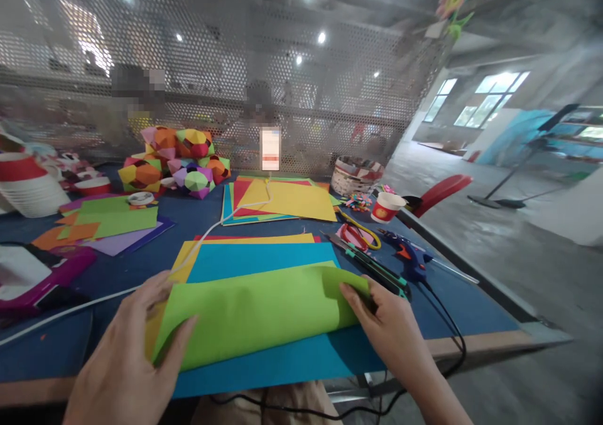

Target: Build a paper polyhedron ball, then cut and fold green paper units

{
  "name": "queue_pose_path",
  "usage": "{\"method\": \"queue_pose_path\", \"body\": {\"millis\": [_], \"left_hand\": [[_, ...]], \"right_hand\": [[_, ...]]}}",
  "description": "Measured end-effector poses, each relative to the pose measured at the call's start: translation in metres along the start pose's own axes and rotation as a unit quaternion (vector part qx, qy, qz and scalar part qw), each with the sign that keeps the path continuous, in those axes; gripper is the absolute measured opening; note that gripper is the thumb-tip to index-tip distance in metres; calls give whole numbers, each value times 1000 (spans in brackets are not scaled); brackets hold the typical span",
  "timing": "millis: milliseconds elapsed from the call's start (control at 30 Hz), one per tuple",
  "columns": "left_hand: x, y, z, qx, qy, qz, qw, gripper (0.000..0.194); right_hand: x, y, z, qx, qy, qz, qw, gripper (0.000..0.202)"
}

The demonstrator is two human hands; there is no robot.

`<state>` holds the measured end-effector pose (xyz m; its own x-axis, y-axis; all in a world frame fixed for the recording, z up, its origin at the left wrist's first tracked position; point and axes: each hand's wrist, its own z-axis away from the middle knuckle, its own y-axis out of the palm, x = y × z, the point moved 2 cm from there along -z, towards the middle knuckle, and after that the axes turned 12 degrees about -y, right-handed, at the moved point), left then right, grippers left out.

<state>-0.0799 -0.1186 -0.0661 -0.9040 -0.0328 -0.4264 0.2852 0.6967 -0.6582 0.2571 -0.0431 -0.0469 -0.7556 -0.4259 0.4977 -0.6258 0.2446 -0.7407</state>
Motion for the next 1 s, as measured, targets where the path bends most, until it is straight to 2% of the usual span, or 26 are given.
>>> {"method": "queue_pose_path", "body": {"millis": [33, 67, 167, 233, 300, 433, 600, 833, 933, 1000], "left_hand": [[-7, 0, 1, -25, 34, -27, 999, 60], [-15, 1, 3, -26, 93, -44, 994, 57], [-39, 10, 12, 38, 299, -64, 951, 50], [-50, 17, 16, 56, 365, -78, 926, 43], [-56, 25, 17, 50, 386, -87, 917, 41], [-56, 40, 20, 41, 399, -89, 912, 51], [-50, 54, 32, 49, 322, -74, 943, 49], [-49, 50, 23, 79, 369, -100, 921, 48], [-51, 50, 27, 78, 342, -105, 930, 45], [-53, 53, 34, 77, 291, -98, 949, 41]], "right_hand": [[0, 2, -2, 12, -8, 18, 1000, 42], [0, 5, -4, 24, -16, 36, 999, 43], [-2, 12, -9, 31, -40, 96, 994, 42], [-3, 16, -10, 28, -58, 129, 990, 41], [-2, 20, -12, 34, -76, 152, 985, 39], [0, 22, -16, 26, -101, 176, 979, 38], [-1, 20, -21, 37, -108, 145, 983, 40], [-12, 24, -18, 25, -76, 137, 987, 46], [-19, 23, -19, 29, -71, 137, 988, 46], [-25, 22, -19, 27, -71, 136, 988, 47]]}}
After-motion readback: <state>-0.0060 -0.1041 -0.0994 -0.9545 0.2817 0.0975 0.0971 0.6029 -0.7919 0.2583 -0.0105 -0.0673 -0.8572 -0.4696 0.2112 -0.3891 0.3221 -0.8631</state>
